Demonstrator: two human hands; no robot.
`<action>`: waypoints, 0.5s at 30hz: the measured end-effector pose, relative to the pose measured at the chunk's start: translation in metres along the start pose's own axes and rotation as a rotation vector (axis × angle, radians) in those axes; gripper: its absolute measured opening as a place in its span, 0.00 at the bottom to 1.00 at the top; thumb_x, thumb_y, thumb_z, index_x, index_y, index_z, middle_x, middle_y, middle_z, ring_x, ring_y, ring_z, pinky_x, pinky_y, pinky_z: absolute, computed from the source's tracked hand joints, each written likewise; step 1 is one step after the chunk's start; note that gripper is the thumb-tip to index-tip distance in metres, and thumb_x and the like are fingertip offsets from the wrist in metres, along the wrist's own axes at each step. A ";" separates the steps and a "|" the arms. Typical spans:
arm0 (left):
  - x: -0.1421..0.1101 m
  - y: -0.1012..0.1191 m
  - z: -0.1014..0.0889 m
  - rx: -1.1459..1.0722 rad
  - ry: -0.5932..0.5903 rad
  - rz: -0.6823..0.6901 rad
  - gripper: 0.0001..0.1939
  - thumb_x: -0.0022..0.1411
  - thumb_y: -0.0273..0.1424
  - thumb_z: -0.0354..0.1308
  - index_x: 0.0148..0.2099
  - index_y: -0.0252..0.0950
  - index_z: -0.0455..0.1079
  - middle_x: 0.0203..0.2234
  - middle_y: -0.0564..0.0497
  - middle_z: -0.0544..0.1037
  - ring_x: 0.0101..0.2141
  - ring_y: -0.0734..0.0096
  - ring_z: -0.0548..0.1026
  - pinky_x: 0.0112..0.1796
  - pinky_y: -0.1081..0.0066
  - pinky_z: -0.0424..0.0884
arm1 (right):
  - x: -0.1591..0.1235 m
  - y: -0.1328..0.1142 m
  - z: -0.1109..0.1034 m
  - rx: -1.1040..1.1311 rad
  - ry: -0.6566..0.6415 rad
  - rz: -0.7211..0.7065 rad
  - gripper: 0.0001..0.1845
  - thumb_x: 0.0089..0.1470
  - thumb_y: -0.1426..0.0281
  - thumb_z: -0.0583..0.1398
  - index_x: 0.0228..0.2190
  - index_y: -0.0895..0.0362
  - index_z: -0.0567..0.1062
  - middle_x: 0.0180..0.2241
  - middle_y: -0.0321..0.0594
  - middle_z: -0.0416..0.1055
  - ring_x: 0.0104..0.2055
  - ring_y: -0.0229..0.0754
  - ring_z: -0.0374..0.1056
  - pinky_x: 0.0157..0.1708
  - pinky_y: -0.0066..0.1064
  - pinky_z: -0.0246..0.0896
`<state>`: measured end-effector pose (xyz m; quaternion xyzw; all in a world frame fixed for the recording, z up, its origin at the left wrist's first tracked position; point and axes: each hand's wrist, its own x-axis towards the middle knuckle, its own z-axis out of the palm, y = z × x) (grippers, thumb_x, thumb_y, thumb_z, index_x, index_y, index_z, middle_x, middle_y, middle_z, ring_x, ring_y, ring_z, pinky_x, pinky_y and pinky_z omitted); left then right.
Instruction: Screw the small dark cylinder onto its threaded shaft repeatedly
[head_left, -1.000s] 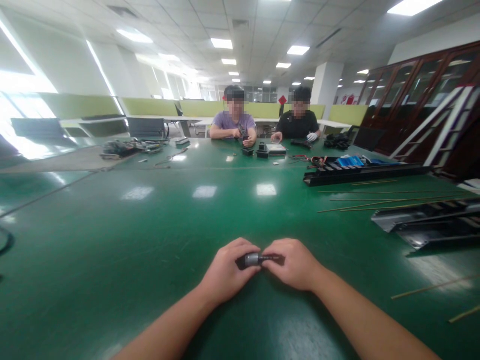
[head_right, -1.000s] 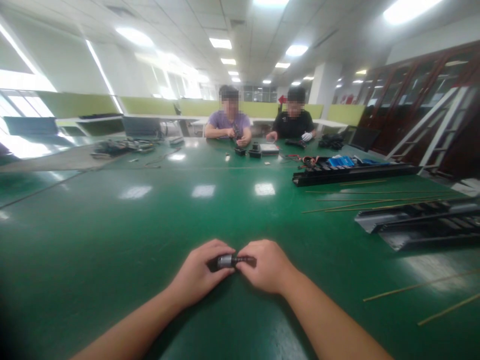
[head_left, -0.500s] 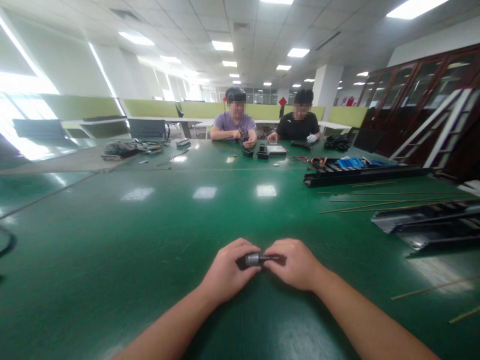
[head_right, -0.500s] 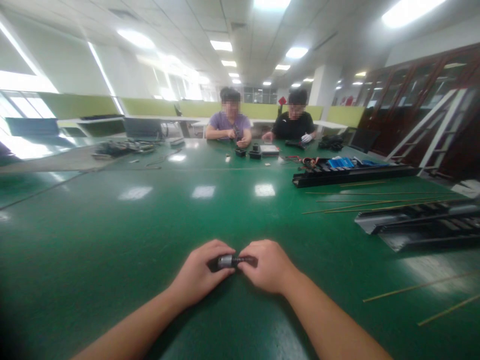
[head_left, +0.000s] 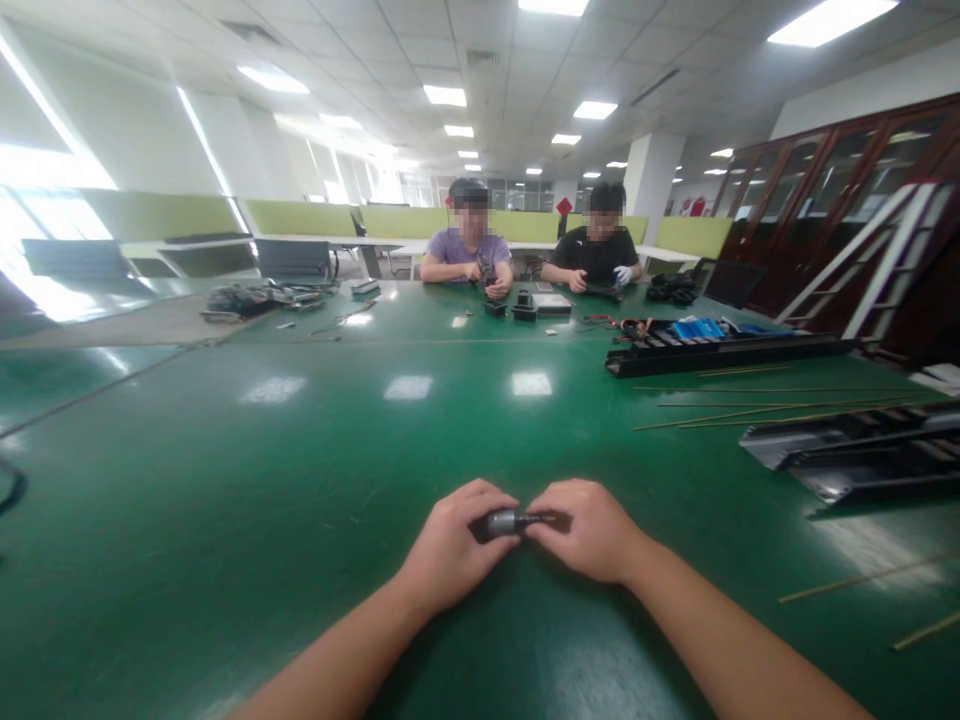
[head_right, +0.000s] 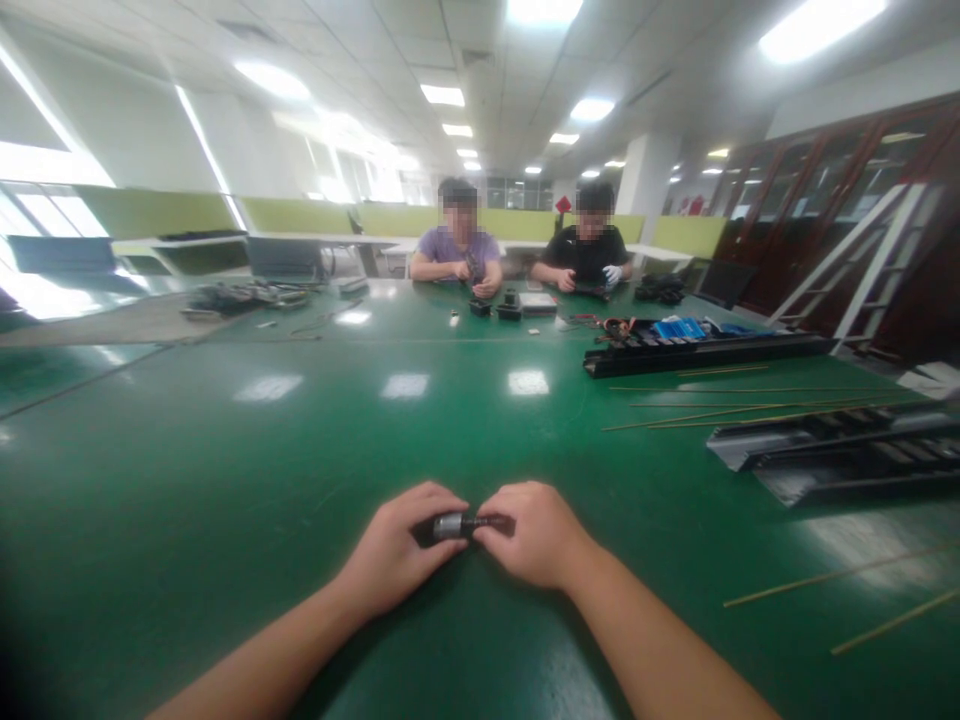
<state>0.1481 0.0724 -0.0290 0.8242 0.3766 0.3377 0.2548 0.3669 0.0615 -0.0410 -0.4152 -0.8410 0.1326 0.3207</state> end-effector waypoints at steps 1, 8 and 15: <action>0.000 0.000 0.000 0.000 0.000 -0.001 0.14 0.54 0.23 0.66 0.44 0.41 0.76 0.38 0.51 0.77 0.40 0.67 0.74 0.44 0.68 0.70 | 0.000 0.000 0.000 -0.001 0.001 0.003 0.06 0.54 0.68 0.63 0.35 0.53 0.81 0.33 0.37 0.79 0.34 0.41 0.73 0.38 0.32 0.62; -0.002 -0.001 0.001 -0.004 -0.001 -0.001 0.15 0.54 0.23 0.67 0.44 0.42 0.76 0.39 0.53 0.77 0.40 0.69 0.74 0.44 0.70 0.69 | 0.000 0.000 -0.001 0.001 0.003 0.019 0.06 0.54 0.68 0.63 0.34 0.54 0.81 0.33 0.37 0.79 0.34 0.42 0.72 0.38 0.32 0.62; 0.000 -0.002 0.000 -0.007 0.003 0.012 0.15 0.54 0.23 0.66 0.43 0.42 0.76 0.38 0.53 0.77 0.40 0.70 0.74 0.43 0.71 0.69 | -0.001 0.002 -0.001 -0.013 -0.006 0.025 0.06 0.54 0.68 0.64 0.34 0.54 0.80 0.33 0.37 0.79 0.34 0.41 0.72 0.38 0.31 0.62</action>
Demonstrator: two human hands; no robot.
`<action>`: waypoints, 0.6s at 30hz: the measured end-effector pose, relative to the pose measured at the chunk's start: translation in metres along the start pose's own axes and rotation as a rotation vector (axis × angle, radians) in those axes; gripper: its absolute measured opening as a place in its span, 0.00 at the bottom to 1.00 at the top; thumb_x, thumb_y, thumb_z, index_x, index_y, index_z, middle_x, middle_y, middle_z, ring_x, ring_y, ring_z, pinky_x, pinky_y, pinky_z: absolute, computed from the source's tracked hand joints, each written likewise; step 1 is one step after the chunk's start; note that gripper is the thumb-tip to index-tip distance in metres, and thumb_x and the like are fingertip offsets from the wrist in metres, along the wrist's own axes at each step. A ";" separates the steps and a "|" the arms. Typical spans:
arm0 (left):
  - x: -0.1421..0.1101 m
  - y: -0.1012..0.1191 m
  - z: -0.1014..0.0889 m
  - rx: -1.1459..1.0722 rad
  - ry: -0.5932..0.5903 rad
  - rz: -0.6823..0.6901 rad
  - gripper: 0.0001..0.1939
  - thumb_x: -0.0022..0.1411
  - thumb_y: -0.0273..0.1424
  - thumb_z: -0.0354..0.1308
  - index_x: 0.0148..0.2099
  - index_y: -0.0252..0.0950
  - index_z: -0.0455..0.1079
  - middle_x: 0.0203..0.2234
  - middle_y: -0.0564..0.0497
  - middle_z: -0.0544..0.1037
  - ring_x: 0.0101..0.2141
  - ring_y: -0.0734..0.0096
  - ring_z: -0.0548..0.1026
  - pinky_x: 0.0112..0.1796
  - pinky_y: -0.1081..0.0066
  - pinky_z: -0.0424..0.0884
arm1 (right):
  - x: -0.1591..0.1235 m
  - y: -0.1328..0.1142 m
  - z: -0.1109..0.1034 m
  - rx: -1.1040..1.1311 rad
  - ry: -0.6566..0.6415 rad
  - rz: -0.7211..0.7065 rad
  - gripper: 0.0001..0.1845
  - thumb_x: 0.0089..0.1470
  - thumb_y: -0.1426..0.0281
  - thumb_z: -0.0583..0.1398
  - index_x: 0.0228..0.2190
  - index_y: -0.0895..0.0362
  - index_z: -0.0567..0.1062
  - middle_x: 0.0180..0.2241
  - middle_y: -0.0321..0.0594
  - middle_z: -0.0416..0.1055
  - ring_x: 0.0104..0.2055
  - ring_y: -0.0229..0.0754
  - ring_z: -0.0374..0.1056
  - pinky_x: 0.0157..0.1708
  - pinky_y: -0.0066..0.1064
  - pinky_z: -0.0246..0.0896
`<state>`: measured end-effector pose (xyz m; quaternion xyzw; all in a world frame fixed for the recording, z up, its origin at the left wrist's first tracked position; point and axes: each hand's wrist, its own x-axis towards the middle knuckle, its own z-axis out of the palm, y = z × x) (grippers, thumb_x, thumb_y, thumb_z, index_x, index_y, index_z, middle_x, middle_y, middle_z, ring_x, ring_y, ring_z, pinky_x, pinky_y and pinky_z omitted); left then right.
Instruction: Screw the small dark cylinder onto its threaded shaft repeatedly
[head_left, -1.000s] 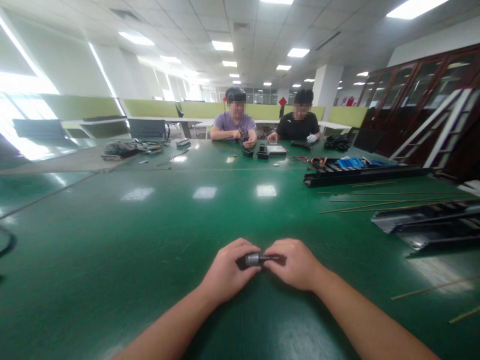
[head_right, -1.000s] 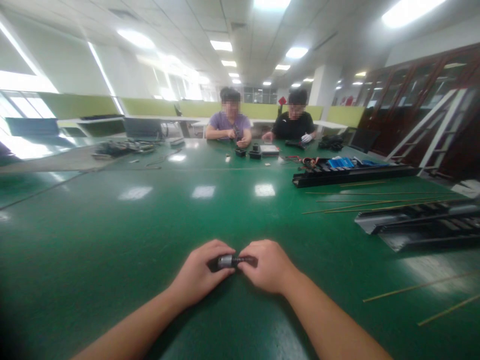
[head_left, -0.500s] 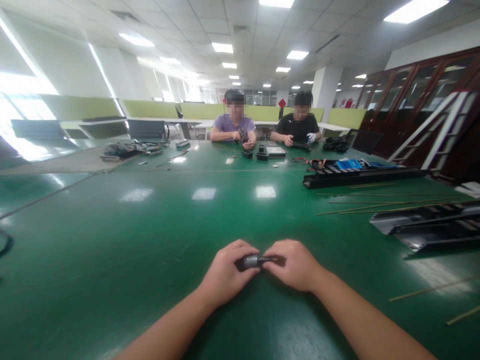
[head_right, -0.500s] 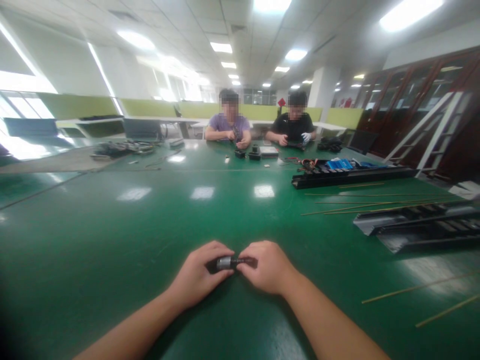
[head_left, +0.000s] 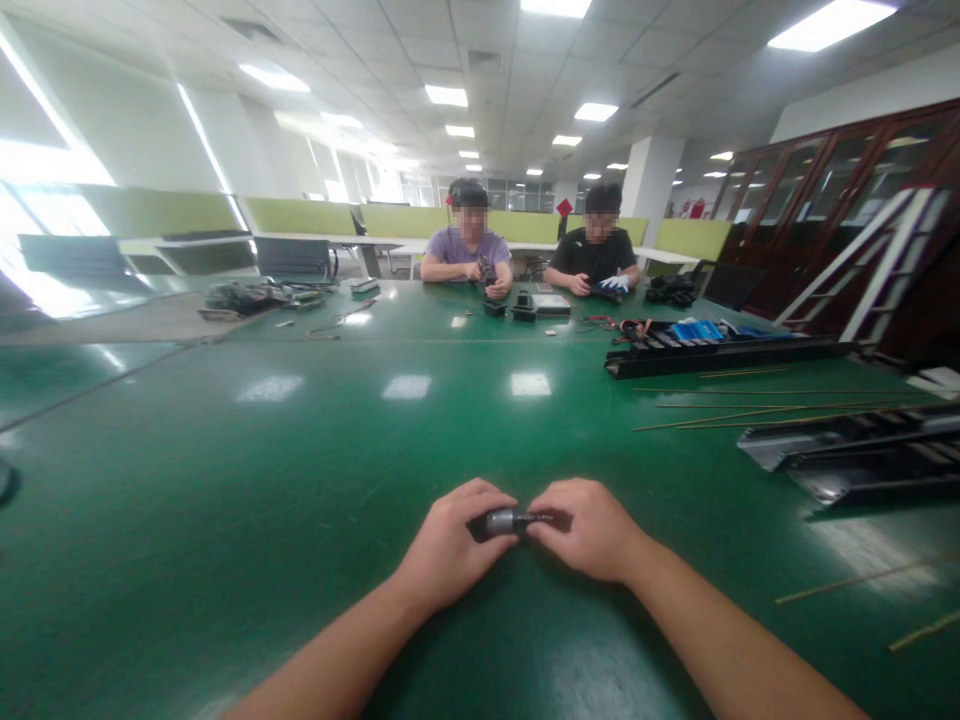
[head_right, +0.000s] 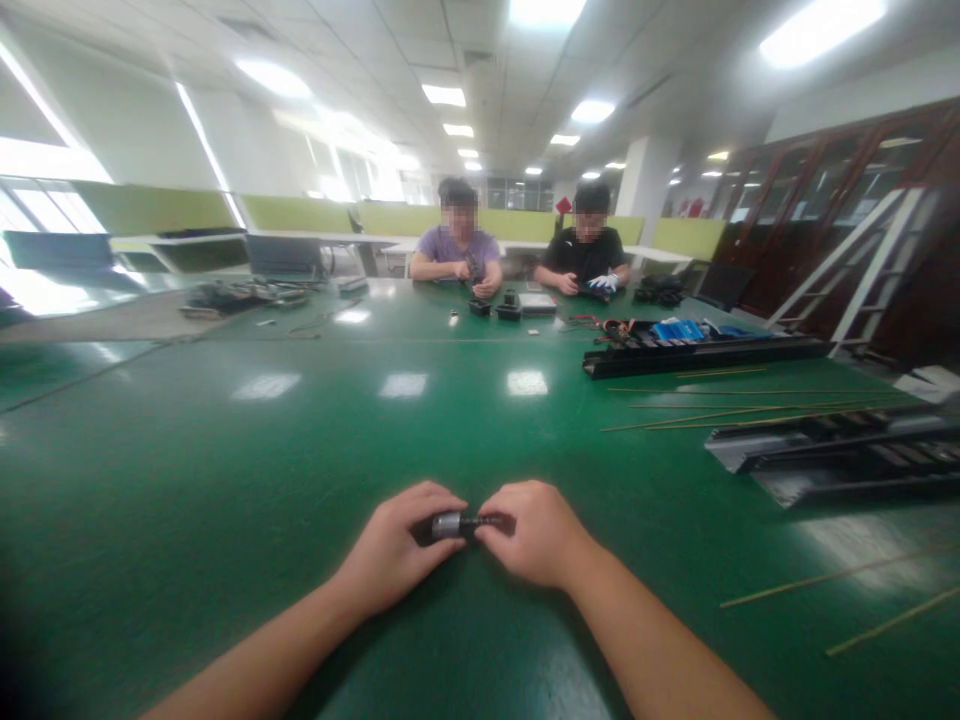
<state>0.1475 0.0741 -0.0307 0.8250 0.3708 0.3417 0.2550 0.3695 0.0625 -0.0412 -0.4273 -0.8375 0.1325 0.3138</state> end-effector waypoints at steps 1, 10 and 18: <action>0.000 0.000 0.000 -0.002 0.002 0.000 0.15 0.54 0.23 0.66 0.43 0.42 0.76 0.38 0.53 0.77 0.40 0.70 0.74 0.43 0.71 0.69 | 0.000 0.000 0.000 -0.002 0.000 0.001 0.06 0.54 0.68 0.64 0.34 0.54 0.80 0.33 0.37 0.79 0.34 0.42 0.72 0.38 0.32 0.62; -0.002 0.002 -0.001 0.000 0.011 -0.007 0.14 0.53 0.22 0.66 0.42 0.41 0.76 0.37 0.53 0.77 0.39 0.69 0.74 0.43 0.71 0.69 | -0.001 0.000 -0.002 -0.005 0.005 0.011 0.05 0.54 0.68 0.64 0.33 0.53 0.80 0.32 0.37 0.78 0.34 0.41 0.72 0.38 0.32 0.61; -0.001 0.001 0.000 0.003 0.022 -0.009 0.14 0.54 0.23 0.66 0.43 0.41 0.76 0.38 0.52 0.77 0.40 0.69 0.74 0.43 0.71 0.69 | -0.001 0.002 -0.003 -0.006 0.010 0.015 0.05 0.53 0.68 0.64 0.33 0.54 0.80 0.32 0.36 0.78 0.33 0.41 0.72 0.37 0.32 0.61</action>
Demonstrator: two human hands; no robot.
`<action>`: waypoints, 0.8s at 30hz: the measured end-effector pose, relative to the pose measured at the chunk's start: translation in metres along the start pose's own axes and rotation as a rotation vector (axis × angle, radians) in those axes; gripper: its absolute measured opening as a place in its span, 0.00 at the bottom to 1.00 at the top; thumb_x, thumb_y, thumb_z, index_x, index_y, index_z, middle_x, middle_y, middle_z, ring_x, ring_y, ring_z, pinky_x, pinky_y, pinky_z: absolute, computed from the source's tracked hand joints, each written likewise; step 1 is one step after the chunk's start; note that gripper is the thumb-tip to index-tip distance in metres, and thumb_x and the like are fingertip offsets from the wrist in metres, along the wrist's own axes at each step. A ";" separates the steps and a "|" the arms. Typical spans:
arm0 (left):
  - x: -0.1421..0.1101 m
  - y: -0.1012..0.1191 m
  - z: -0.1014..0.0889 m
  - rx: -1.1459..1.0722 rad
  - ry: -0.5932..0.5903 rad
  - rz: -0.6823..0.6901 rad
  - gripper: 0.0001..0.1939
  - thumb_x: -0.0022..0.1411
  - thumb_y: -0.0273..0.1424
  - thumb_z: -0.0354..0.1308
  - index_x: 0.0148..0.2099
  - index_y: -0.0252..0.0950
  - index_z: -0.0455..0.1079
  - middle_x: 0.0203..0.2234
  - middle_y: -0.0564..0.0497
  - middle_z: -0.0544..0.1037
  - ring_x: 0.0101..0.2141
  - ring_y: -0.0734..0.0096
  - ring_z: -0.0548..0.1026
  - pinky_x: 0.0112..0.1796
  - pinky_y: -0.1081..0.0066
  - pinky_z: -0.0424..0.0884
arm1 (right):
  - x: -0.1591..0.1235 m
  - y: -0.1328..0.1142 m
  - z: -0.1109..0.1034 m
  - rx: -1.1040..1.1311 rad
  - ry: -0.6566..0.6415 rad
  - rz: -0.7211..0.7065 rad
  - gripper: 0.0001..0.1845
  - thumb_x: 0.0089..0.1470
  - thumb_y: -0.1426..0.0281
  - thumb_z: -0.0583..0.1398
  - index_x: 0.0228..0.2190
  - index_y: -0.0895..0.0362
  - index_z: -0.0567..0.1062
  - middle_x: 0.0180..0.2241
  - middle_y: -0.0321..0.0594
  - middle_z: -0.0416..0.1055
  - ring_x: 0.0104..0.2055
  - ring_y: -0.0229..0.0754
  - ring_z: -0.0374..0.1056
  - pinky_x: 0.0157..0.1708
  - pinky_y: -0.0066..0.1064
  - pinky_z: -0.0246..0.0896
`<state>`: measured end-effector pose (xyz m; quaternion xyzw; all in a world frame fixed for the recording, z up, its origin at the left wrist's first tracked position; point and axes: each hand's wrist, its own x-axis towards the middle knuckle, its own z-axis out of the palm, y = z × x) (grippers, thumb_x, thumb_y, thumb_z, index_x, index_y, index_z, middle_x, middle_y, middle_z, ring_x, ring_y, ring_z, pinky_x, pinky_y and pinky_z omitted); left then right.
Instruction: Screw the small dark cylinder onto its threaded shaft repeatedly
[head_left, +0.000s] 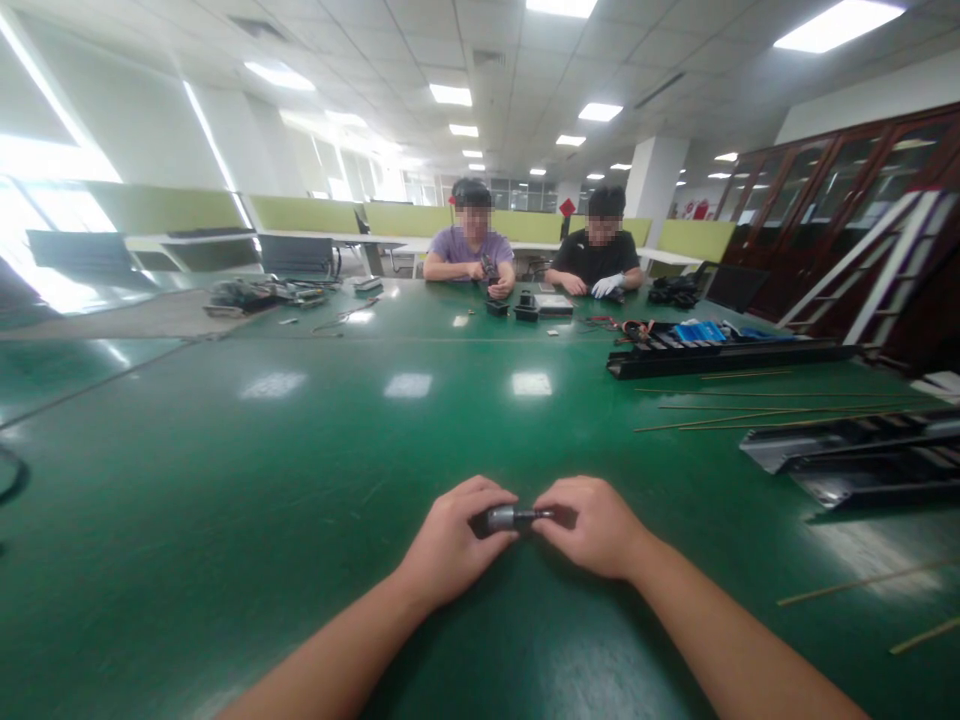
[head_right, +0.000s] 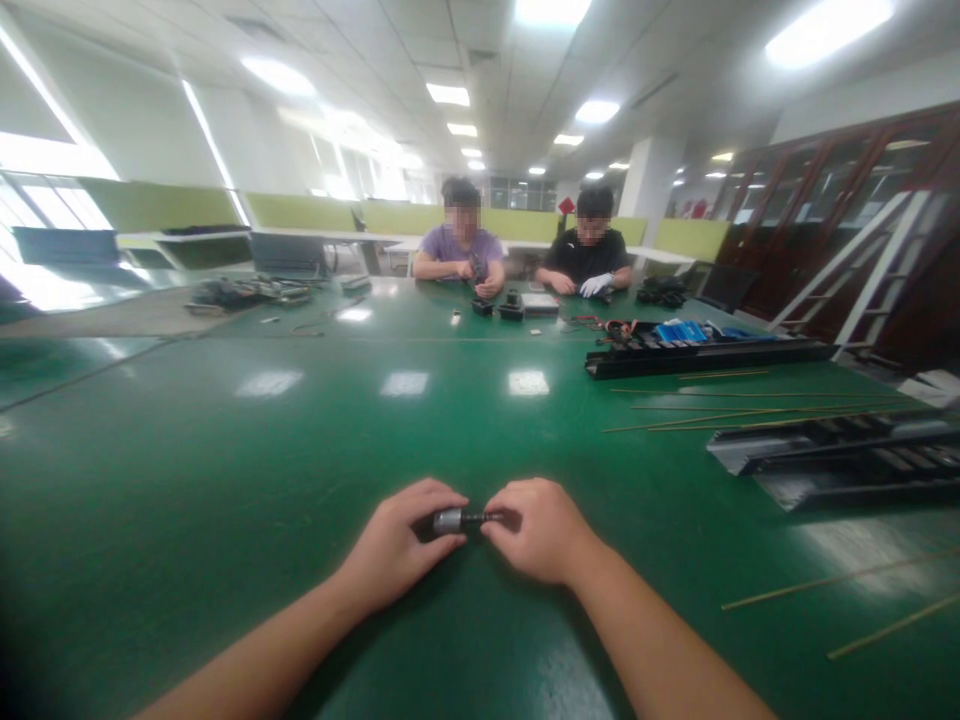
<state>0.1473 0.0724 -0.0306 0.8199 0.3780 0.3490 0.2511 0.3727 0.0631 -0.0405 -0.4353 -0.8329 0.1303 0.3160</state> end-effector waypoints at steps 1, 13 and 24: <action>0.000 0.000 0.000 0.002 0.001 -0.001 0.14 0.54 0.23 0.66 0.43 0.42 0.76 0.38 0.53 0.77 0.40 0.69 0.74 0.43 0.71 0.69 | 0.000 0.000 0.000 -0.001 0.002 0.002 0.05 0.53 0.68 0.64 0.33 0.54 0.80 0.32 0.36 0.78 0.33 0.41 0.71 0.37 0.32 0.61; 0.001 0.001 -0.001 -0.004 0.015 -0.037 0.16 0.52 0.22 0.67 0.43 0.42 0.76 0.38 0.53 0.77 0.40 0.69 0.74 0.44 0.71 0.69 | 0.000 0.001 -0.002 -0.005 0.003 0.015 0.05 0.53 0.68 0.64 0.33 0.54 0.80 0.30 0.37 0.77 0.32 0.40 0.71 0.35 0.31 0.60; 0.000 -0.001 -0.002 0.026 0.037 -0.061 0.16 0.52 0.22 0.66 0.43 0.42 0.77 0.38 0.52 0.77 0.40 0.67 0.74 0.45 0.69 0.69 | 0.001 0.004 -0.004 -0.001 0.009 0.029 0.05 0.53 0.68 0.63 0.33 0.54 0.80 0.30 0.36 0.77 0.32 0.39 0.70 0.35 0.30 0.61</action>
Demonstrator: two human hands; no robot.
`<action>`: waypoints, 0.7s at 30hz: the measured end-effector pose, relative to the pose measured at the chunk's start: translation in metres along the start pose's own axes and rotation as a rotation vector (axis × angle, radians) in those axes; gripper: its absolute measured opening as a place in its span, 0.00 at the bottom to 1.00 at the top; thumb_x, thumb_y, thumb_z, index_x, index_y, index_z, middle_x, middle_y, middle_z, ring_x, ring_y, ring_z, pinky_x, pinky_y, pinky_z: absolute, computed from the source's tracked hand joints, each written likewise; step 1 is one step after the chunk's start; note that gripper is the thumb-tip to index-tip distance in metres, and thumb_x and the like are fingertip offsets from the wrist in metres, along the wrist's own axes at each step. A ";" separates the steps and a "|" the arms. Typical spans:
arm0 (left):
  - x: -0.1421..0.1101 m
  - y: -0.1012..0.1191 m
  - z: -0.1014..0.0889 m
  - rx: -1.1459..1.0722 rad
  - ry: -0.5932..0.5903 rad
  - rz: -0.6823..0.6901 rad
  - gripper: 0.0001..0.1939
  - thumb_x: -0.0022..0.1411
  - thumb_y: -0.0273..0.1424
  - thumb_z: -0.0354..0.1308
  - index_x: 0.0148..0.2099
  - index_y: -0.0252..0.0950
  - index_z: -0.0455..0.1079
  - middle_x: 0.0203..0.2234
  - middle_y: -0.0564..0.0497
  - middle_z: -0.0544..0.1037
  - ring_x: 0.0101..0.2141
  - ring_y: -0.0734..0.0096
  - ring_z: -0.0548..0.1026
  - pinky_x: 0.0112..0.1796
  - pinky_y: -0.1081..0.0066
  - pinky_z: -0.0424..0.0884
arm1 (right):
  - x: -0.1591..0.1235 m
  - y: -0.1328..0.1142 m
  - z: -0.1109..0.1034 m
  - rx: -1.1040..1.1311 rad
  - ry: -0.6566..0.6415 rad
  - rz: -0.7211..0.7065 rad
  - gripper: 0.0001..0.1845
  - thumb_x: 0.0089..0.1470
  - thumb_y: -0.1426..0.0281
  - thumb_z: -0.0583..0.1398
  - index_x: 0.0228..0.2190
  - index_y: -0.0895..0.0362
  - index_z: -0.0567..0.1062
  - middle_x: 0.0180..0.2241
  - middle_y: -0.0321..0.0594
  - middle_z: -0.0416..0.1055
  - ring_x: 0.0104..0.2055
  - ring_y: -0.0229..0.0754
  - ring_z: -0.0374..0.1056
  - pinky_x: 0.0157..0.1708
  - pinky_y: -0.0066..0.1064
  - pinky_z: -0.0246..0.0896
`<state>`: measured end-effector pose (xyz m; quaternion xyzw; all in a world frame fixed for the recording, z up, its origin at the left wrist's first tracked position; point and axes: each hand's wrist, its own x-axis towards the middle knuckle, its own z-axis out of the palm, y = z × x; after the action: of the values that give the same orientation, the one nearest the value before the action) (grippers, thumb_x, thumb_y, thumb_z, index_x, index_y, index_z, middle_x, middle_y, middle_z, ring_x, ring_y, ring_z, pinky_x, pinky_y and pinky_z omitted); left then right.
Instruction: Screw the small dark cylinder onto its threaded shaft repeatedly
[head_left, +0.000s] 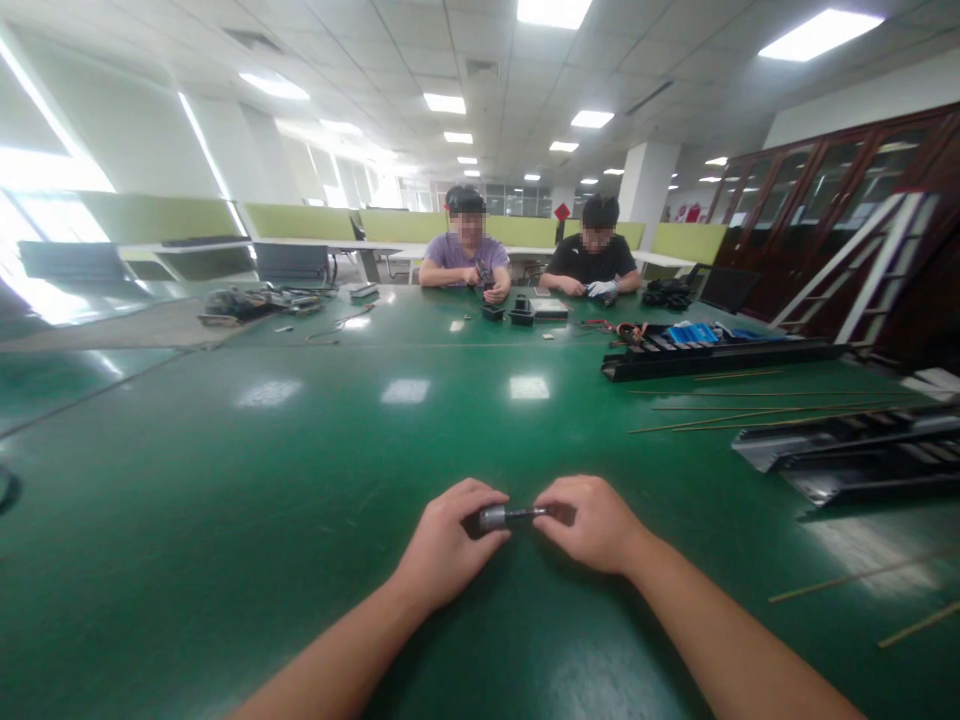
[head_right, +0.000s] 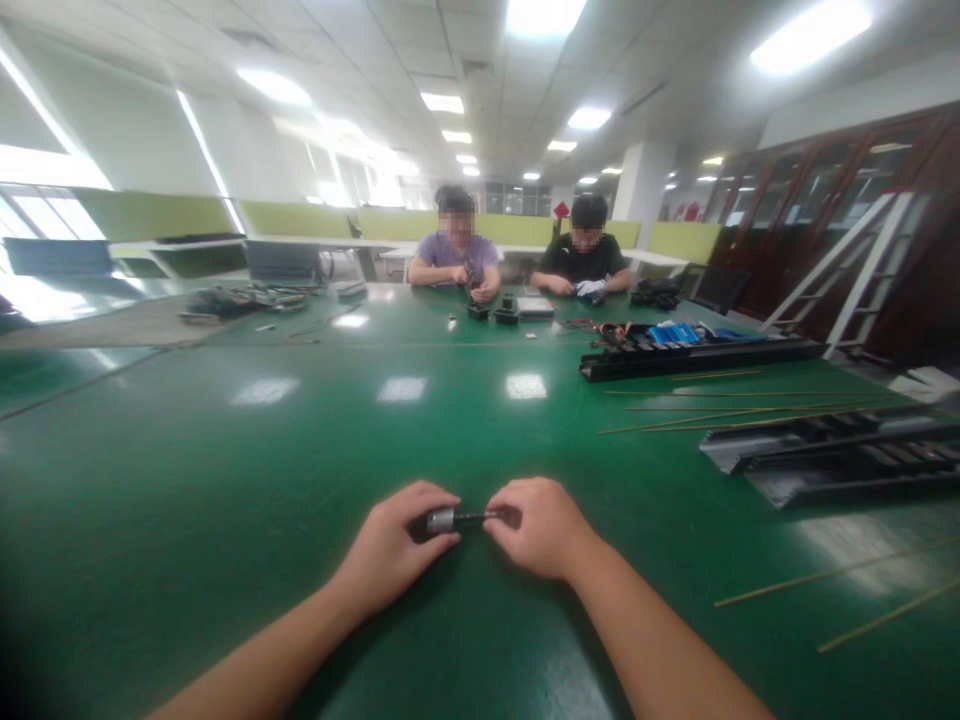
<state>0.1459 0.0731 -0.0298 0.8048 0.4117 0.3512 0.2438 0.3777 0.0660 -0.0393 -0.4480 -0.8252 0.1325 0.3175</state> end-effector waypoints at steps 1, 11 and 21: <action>0.000 0.000 0.000 0.003 0.001 -0.001 0.16 0.52 0.22 0.66 0.43 0.41 0.77 0.38 0.52 0.77 0.40 0.67 0.74 0.45 0.68 0.69 | 0.000 0.000 0.000 0.000 0.000 0.000 0.05 0.53 0.68 0.63 0.33 0.54 0.80 0.30 0.36 0.77 0.31 0.39 0.70 0.35 0.30 0.61; 0.002 0.002 0.000 0.005 0.006 -0.004 0.15 0.52 0.23 0.65 0.43 0.40 0.77 0.38 0.50 0.77 0.40 0.65 0.74 0.44 0.67 0.70 | 0.000 0.000 -0.001 -0.015 -0.010 -0.001 0.05 0.53 0.69 0.63 0.32 0.54 0.80 0.28 0.36 0.76 0.29 0.39 0.69 0.33 0.30 0.60; 0.002 0.001 0.001 -0.015 0.005 -0.025 0.17 0.51 0.20 0.65 0.42 0.41 0.77 0.38 0.52 0.77 0.40 0.67 0.74 0.45 0.68 0.69 | 0.000 -0.001 -0.003 -0.002 -0.015 0.019 0.04 0.52 0.70 0.64 0.32 0.54 0.80 0.28 0.36 0.76 0.29 0.39 0.68 0.32 0.29 0.59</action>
<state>0.1480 0.0739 -0.0287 0.7969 0.4195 0.3534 0.2531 0.3787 0.0650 -0.0370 -0.4550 -0.8234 0.1380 0.3098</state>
